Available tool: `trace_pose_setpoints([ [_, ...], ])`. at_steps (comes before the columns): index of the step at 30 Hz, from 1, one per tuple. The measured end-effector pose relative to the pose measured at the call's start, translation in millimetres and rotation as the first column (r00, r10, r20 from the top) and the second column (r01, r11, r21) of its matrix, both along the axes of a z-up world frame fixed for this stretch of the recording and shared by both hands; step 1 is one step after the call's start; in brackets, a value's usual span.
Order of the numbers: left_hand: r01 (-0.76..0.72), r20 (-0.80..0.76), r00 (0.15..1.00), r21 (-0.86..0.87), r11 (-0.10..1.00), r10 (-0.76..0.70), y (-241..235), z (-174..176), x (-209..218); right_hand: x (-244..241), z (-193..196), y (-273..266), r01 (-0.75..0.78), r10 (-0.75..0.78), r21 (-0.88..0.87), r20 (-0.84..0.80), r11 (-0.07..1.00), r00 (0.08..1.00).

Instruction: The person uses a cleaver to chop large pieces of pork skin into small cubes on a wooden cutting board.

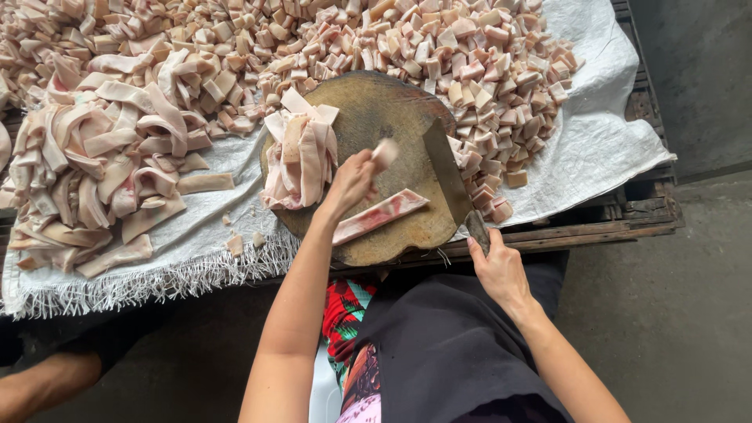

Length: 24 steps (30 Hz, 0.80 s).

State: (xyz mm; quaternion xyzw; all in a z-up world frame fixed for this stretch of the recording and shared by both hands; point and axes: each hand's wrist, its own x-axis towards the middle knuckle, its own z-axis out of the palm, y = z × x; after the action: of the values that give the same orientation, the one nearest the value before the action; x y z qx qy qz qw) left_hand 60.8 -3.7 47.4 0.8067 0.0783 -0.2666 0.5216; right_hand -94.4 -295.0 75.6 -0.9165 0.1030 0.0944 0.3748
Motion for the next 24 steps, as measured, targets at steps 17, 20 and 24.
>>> trace_pose_setpoints([
  [17,-0.069,0.356,0.933,0.308,0.949,-0.048,-40.8,-56.9,-12.1,26.4,23.2,3.9,-0.036,0.028,0.060,0.131,0.998,0.991],
  [20,-0.061,0.374,0.924,0.356,0.932,-0.082,-57.4,-51.8,-15.3,44.0,30.3,2.4,-0.134,0.114,0.021,0.404,0.991,0.908],
  [24,-0.142,0.311,0.945,0.114,0.983,0.101,-55.3,-58.1,-19.0,66.4,14.6,15.2,-0.129,0.111,0.075,0.214,0.989,0.971],
])
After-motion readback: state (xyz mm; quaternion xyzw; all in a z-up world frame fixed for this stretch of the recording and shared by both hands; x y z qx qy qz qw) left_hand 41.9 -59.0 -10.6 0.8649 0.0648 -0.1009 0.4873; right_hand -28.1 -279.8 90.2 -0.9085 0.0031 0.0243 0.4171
